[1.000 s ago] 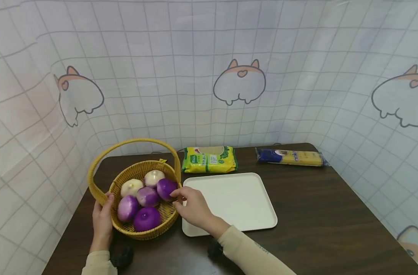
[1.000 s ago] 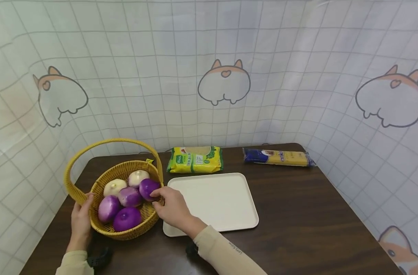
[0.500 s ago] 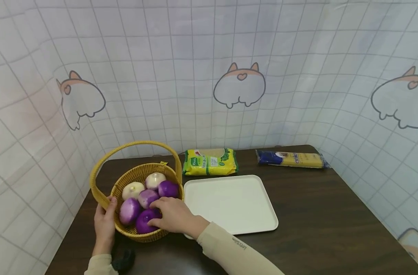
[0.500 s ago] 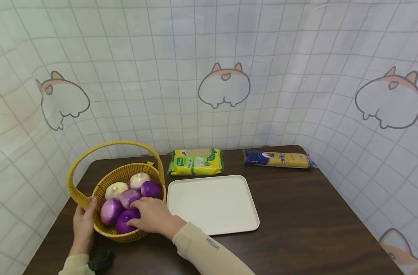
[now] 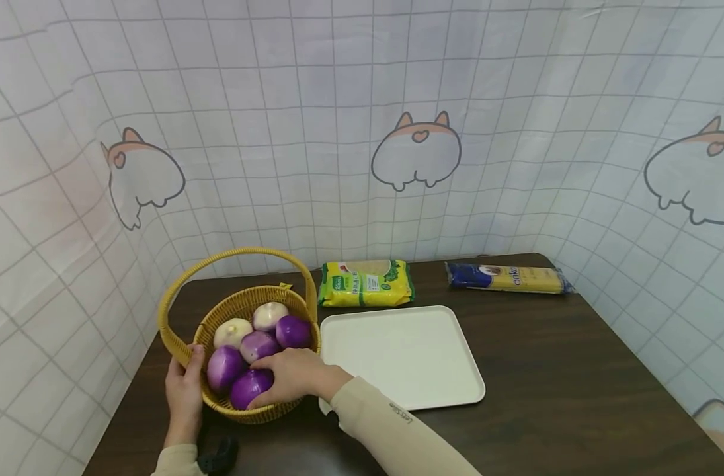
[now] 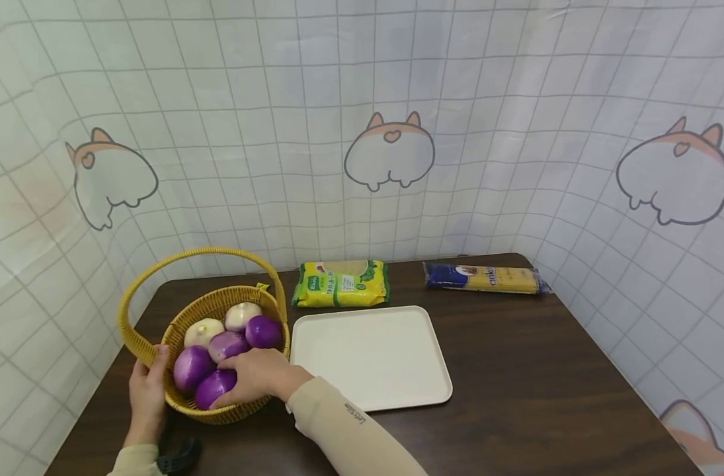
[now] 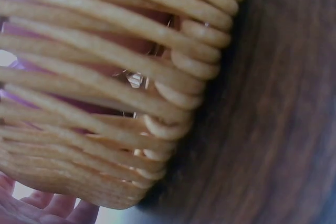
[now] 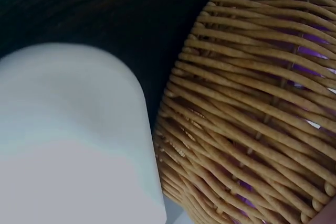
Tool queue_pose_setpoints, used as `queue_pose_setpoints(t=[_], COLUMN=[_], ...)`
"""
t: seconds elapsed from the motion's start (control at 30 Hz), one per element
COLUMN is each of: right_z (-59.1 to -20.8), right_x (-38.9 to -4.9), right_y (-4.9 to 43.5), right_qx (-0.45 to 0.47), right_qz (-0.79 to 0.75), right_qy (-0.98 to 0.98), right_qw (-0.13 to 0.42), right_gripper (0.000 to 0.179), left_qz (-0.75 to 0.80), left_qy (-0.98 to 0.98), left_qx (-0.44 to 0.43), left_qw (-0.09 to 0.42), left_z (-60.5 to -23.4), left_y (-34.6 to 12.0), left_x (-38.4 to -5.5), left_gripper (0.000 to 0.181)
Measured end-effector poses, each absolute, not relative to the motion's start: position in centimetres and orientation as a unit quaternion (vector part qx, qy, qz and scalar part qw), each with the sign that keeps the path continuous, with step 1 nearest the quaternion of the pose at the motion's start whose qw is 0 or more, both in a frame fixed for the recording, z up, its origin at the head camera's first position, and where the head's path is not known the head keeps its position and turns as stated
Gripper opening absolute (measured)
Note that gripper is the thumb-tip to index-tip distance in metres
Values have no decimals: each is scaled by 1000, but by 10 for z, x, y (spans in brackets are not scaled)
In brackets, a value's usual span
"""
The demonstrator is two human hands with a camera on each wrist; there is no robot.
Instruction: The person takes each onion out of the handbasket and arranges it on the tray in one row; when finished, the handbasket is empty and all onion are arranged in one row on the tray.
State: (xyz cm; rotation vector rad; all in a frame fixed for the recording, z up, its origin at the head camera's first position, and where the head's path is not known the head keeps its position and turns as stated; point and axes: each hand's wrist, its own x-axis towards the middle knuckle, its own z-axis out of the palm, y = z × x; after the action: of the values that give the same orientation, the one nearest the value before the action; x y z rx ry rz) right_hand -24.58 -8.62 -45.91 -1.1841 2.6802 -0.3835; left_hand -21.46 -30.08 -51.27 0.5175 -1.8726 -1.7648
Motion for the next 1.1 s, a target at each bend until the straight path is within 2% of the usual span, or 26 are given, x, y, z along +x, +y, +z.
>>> queue_pose_setpoints(t=[0.27, 0.57, 1.1], right_z=[-460, -456, -453], right_x=[-247, -253, -248], right_y=[-85, -80, -73], right_qx=[-394, -404, -418], right_qz=[-143, -207, -272], right_qy=[902, 877, 857], right_qw=[106, 158, 127], right_gripper=[68, 69, 71], left_qz=[-655, -656, -641], left_qy=[-684, -684, -698], left_qx=[188, 188, 188], left_qw=[262, 257, 260], left_z=[-513, -514, -513], left_y=[-299, -299, -300], left_x=[-214, -213, -212], left_gripper=[11, 13, 21])
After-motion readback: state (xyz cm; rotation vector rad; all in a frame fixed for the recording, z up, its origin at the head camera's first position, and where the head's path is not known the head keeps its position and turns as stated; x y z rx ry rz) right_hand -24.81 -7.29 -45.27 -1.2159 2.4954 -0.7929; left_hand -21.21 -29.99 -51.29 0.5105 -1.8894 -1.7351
